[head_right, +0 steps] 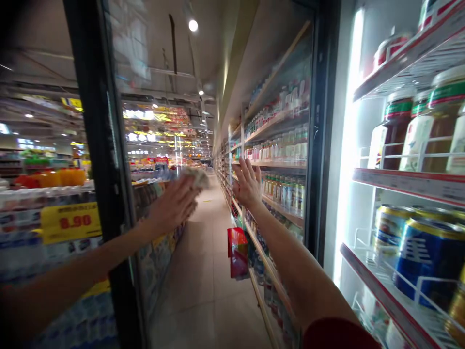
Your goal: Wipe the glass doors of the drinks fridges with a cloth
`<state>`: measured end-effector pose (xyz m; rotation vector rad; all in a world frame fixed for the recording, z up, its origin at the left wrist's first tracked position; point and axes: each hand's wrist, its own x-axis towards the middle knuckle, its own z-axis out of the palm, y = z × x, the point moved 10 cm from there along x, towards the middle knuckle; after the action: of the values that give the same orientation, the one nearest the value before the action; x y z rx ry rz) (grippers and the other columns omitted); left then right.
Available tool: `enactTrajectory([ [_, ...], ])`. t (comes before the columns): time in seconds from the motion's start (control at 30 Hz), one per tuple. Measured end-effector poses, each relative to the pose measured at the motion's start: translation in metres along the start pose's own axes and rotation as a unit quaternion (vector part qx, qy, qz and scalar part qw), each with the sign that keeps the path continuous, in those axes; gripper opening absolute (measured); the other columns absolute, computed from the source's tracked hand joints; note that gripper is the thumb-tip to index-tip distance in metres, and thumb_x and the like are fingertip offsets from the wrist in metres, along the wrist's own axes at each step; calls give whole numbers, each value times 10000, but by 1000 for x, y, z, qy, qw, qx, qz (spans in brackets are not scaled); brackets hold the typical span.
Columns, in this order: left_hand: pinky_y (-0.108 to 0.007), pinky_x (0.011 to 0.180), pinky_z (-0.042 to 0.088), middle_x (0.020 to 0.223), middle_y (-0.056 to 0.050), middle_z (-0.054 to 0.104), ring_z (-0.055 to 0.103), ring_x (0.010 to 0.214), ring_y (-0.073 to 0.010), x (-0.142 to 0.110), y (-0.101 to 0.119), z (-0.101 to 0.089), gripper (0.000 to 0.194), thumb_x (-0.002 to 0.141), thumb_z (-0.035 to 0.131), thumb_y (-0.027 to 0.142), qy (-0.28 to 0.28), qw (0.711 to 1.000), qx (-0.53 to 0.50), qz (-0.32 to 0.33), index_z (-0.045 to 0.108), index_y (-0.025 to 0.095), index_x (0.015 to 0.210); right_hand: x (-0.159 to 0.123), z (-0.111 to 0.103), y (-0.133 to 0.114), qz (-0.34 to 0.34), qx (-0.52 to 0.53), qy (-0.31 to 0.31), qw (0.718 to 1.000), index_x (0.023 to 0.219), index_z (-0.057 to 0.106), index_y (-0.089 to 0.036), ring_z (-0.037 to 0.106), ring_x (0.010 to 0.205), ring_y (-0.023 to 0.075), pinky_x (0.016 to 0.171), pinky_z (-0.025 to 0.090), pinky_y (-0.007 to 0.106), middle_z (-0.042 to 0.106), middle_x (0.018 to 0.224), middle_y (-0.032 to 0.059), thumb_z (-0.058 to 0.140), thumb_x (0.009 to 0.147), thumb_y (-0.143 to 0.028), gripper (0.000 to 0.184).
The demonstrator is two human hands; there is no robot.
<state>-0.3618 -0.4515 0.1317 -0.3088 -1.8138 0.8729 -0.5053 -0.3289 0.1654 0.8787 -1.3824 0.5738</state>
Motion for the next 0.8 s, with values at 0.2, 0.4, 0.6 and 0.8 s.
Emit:
enactTrajectory([
  [0.2, -400, 1139, 209, 1492, -20, 235, 115, 1397, -176, -20, 30, 19, 514, 863, 415, 228, -84, 988, -34, 128, 333, 239, 1370, 0, 1, 2, 4, -1, -9, 1000, 1363, 354, -231, 212, 1384, 194, 1105, 185, 475, 337, 1457, 67, 377, 829, -233, 534],
  [0.4, -350, 1153, 168, 1499, -43, 206, 36, 1401, -163, -13, 6, -1, 486, 881, 409, 233, -31, 995, -17, 99, 347, 218, 1363, 0, 1, 1, 7, 6, -8, 1000, 1367, 350, -243, 218, 1382, 198, 1106, 176, 478, 337, 1457, 61, 381, 829, -233, 538],
  [0.6, -446, 1143, 176, 1506, -92, 178, 23, 1402, -240, -3, -44, -11, 483, 904, 385, 262, -14, 995, 18, -102, 331, 126, 1365, -1, 1, 1, 4, 7, 4, 1000, 1366, 349, -235, 223, 1379, 202, 1104, 177, 482, 336, 1457, 65, 379, 832, -246, 535],
  [0.8, -316, 1140, 203, 1460, -11, 319, 108, 1397, -141, -16, 25, 2, 397, 909, 361, 249, -76, 978, -21, 191, 431, 217, 1298, -1, -1, 0, 1, 2, 8, 1000, 1355, 370, -225, 228, 1378, 197, 1104, 183, 478, 352, 1449, 72, 378, 836, -230, 519],
])
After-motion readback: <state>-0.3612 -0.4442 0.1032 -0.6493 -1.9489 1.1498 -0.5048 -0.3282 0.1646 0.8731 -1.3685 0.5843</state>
